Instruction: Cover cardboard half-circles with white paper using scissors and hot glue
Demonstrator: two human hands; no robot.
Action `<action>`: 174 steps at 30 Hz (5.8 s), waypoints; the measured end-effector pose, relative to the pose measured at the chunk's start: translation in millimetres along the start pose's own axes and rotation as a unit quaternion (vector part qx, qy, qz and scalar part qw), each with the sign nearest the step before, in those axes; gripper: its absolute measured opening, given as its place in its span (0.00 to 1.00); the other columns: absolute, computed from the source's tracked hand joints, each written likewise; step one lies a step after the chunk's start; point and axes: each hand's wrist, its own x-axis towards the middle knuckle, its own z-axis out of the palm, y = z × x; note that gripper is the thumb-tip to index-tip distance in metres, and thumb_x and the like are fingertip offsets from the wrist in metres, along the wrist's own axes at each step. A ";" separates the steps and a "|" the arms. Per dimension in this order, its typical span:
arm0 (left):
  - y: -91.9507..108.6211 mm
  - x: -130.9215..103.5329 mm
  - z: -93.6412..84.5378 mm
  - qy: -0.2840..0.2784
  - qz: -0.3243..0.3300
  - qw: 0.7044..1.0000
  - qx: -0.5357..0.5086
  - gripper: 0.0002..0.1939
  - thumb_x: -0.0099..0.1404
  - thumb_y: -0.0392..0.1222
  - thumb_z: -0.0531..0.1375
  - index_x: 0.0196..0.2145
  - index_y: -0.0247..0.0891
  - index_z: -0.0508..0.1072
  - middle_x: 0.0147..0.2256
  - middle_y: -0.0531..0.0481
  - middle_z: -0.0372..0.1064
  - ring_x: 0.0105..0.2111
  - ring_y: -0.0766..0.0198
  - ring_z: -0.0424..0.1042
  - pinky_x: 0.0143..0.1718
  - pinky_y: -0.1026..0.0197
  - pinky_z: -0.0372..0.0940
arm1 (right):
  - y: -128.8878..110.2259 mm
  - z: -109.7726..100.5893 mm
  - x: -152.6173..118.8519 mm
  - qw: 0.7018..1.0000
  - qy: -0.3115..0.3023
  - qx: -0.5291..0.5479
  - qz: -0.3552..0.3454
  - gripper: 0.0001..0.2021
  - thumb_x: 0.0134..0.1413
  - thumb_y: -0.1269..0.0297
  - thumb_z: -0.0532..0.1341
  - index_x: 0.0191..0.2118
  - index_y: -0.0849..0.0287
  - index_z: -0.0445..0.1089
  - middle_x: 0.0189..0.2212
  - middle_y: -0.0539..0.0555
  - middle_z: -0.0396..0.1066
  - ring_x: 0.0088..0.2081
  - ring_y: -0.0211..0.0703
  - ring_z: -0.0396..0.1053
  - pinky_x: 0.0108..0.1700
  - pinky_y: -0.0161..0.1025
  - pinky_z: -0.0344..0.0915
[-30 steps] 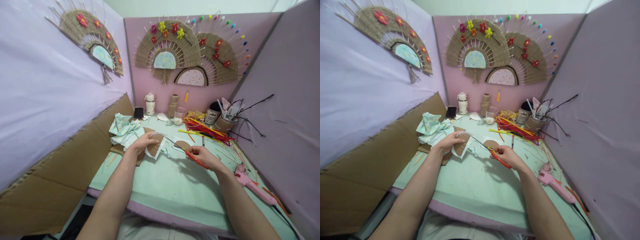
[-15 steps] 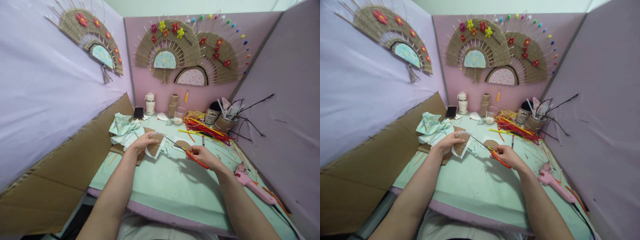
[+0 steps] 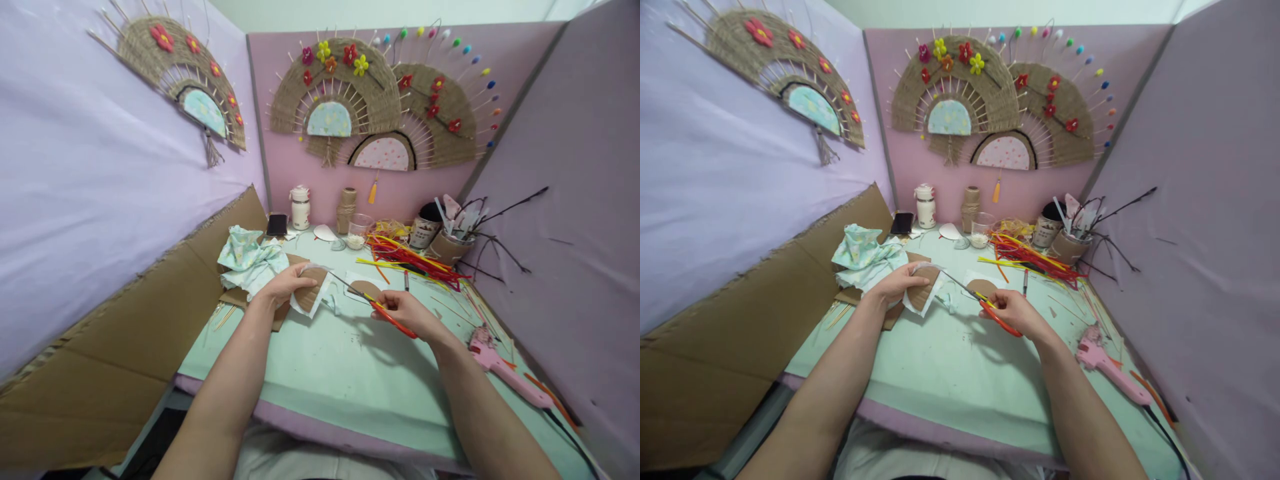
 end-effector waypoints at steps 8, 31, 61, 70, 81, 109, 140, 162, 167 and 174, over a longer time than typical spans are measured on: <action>-1.4 1.1 -2.0 -0.006 0.002 1.000 -0.009 0.23 0.48 0.39 0.71 0.43 0.38 0.75 0.41 0.48 0.77 0.39 0.58 0.75 0.43 0.59 0.66 | 4.9 -0.4 2.2 1.000 0.012 -0.007 -0.004 0.23 0.34 0.43 0.69 0.24 0.59 0.64 0.19 0.45 0.60 0.23 0.35 0.55 0.25 0.33 0.50; -3.6 10.3 3.3 0.063 0.006 0.991 -0.118 0.25 0.44 0.40 0.73 0.40 0.34 0.74 0.34 0.48 0.76 0.33 0.60 0.74 0.40 0.56 0.67 | 16.5 -4.4 16.8 0.962 0.210 -0.168 0.039 0.21 0.43 0.40 0.61 0.28 0.54 0.62 0.25 0.51 0.68 0.29 0.45 0.63 0.29 0.37 0.56; -1.2 24.5 4.6 0.229 0.012 0.906 -0.355 0.11 0.57 0.27 0.59 0.39 0.30 0.71 0.32 0.45 0.77 0.33 0.60 0.77 0.44 0.55 0.73 | -2.0 36.0 7.5 0.996 0.024 0.087 -0.005 0.19 0.41 0.48 0.65 0.31 0.55 0.61 0.24 0.46 0.63 0.25 0.38 0.59 0.28 0.37 0.55; -19.6 23.3 23.4 0.133 0.043 0.980 -0.141 0.25 0.42 0.39 0.74 0.39 0.35 0.73 0.33 0.51 0.76 0.32 0.63 0.73 0.39 0.59 0.68 | -6.2 43.1 7.3 0.981 0.051 0.187 0.011 0.20 0.43 0.46 0.66 0.31 0.56 0.62 0.23 0.48 0.66 0.22 0.36 0.60 0.25 0.35 0.55; -36.1 19.2 63.9 0.039 0.013 0.997 -0.058 0.27 0.44 0.46 0.74 0.42 0.36 0.75 0.36 0.47 0.77 0.34 0.61 0.75 0.39 0.60 0.68 | 2.9 60.9 14.9 0.969 0.126 0.211 0.015 0.25 0.33 0.52 0.72 0.32 0.54 0.57 0.18 0.41 0.61 0.19 0.35 0.58 0.22 0.34 0.54; -15.5 24.4 11.6 0.190 0.065 0.971 -0.130 0.18 0.45 0.43 0.72 0.33 0.33 0.75 0.29 0.49 0.76 0.28 0.65 0.73 0.33 0.62 0.68 | 10.0 12.5 5.0 0.998 -0.033 -0.053 0.012 0.20 0.37 0.46 0.68 0.26 0.61 0.71 0.20 0.49 0.68 0.24 0.38 0.62 0.26 0.35 0.57; -18.8 25.6 10.8 0.170 0.036 0.979 -0.104 0.22 0.44 0.46 0.73 0.37 0.34 0.78 0.32 0.47 0.77 0.30 0.61 0.74 0.35 0.59 0.69 | -0.6 13.3 -0.5 0.998 -0.034 -0.049 0.020 0.21 0.32 0.45 0.70 0.22 0.60 0.70 0.17 0.46 0.65 0.22 0.35 0.58 0.24 0.33 0.53; -19.0 24.9 11.3 0.167 0.038 0.979 -0.108 0.20 0.45 0.45 0.73 0.36 0.34 0.79 0.32 0.47 0.77 0.31 0.62 0.74 0.35 0.60 0.70 | 7.3 12.3 2.1 0.997 -0.031 -0.071 -0.005 0.22 0.32 0.45 0.70 0.20 0.58 0.63 0.17 0.44 0.57 0.22 0.34 0.52 0.24 0.33 0.49; -18.0 25.2 12.8 0.173 0.039 0.978 -0.108 0.21 0.44 0.45 0.73 0.36 0.33 0.78 0.31 0.47 0.77 0.30 0.63 0.74 0.34 0.61 0.69 | 6.2 10.2 -0.2 0.994 -0.027 -0.103 -0.016 0.24 0.34 0.43 0.68 0.19 0.58 0.61 0.16 0.44 0.56 0.22 0.33 0.51 0.23 0.33 0.48; -12.5 24.6 12.0 0.198 0.069 0.969 -0.134 0.18 0.45 0.43 0.72 0.33 0.32 0.75 0.29 0.48 0.76 0.27 0.65 0.74 0.32 0.63 0.69 | 17.7 11.4 7.6 0.986 0.022 -0.165 -0.011 0.23 0.37 0.42 0.65 0.19 0.57 0.59 0.17 0.45 0.55 0.22 0.34 0.51 0.23 0.33 0.46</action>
